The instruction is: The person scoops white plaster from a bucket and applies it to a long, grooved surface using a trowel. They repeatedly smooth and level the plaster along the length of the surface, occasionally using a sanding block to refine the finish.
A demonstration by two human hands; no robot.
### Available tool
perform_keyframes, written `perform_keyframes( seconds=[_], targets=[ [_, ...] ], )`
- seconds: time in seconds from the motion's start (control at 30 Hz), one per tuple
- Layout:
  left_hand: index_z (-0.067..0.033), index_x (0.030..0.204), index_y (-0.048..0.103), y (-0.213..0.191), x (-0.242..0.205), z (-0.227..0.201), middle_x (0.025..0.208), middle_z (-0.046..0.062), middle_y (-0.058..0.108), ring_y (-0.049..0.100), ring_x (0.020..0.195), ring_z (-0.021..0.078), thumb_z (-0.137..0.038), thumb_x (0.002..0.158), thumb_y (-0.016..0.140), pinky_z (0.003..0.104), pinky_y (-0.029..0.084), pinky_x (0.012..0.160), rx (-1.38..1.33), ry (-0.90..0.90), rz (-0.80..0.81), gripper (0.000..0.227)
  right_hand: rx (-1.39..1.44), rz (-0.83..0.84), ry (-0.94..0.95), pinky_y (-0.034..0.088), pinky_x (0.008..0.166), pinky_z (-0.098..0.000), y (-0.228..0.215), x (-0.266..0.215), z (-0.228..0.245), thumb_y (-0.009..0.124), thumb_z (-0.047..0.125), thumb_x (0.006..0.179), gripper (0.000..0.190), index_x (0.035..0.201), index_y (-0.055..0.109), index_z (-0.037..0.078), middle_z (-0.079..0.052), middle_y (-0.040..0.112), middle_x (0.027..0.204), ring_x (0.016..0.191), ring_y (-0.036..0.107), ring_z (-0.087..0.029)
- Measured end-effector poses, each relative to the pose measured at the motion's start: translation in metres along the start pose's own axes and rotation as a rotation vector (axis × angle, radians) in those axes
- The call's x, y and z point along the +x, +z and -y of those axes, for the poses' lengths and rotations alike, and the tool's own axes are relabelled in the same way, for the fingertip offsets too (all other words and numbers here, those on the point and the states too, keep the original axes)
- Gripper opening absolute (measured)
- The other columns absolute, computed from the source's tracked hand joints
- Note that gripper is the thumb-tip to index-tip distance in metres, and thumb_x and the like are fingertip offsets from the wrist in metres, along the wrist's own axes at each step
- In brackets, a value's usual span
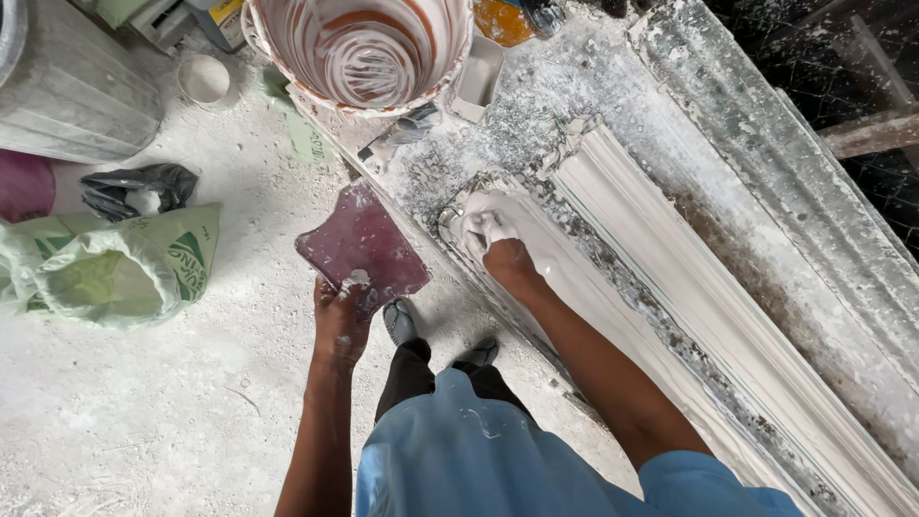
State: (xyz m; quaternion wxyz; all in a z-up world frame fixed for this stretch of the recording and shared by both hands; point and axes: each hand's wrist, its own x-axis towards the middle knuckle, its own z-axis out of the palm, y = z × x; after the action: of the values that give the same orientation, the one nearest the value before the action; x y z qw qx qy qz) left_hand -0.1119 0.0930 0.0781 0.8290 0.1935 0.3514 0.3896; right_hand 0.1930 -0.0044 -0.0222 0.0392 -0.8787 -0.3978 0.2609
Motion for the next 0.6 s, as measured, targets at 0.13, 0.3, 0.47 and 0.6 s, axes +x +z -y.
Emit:
perform_keyframes(
  seconds=[0.13, 0.3, 0.47, 0.6],
  targets=[
    [-0.0062, 0.129, 0.053, -0.018, 0.017, 0.003, 0.115, 0.011, 0.065, 0.068, 0.1, 0.022, 0.005, 0.095, 0.056, 0.039, 0.061, 0.084, -0.008, 0.003, 0.054, 0.036, -0.009, -0.098, -0.034, 0.059, 0.074, -0.0424, -0.016, -0.003, 0.006, 0.051, 0.037, 0.104, 0.046, 0.14, 0.049, 0.009, -0.02, 0.06, 0.124, 0.09, 0.068, -0.029],
    [-0.0056, 0.126, 0.053, -0.023, 0.037, 0.01, 0.116, 0.009, 0.065, 0.066, 0.102, 0.0192, 0.007, 0.096, 0.056, 0.036, 0.059, 0.087, 0.042, 0.016, 0.086, 0.032, -0.053, -0.153, -0.267, 0.062, 0.076, -0.0382, -0.029, -0.027, 0.023, 0.053, 0.032, 0.104, 0.037, 0.123, 0.066, 0.003, -0.016, 0.05, 0.143, 0.098, 0.067, -0.024],
    [-0.0052, 0.125, 0.052, -0.015, 0.053, 0.017, 0.114, 0.01, 0.064, 0.065, 0.101, 0.0184, 0.008, 0.098, 0.058, 0.034, 0.058, 0.087, 0.158, -0.021, 0.013, 0.031, 0.096, -0.323, -0.109, 0.059, 0.079, -0.0411, -0.041, -0.022, 0.022, 0.061, 0.031, 0.099, 0.047, 0.129, 0.057, -0.004, -0.018, 0.056, 0.12, 0.092, 0.065, -0.025],
    [-0.0034, 0.126, 0.052, -0.012, 0.064, 0.022, 0.117, 0.011, 0.066, 0.066, 0.102, 0.0196, 0.01, 0.093, 0.057, 0.035, 0.057, 0.086, 0.175, -0.025, 0.08, 0.037, 0.292, -0.322, -0.054, 0.058, 0.074, -0.0398, -0.036, -0.006, 0.0, 0.06, 0.02, 0.094, 0.053, 0.138, 0.047, -0.007, -0.016, 0.062, 0.103, 0.078, 0.065, -0.023]
  ],
)
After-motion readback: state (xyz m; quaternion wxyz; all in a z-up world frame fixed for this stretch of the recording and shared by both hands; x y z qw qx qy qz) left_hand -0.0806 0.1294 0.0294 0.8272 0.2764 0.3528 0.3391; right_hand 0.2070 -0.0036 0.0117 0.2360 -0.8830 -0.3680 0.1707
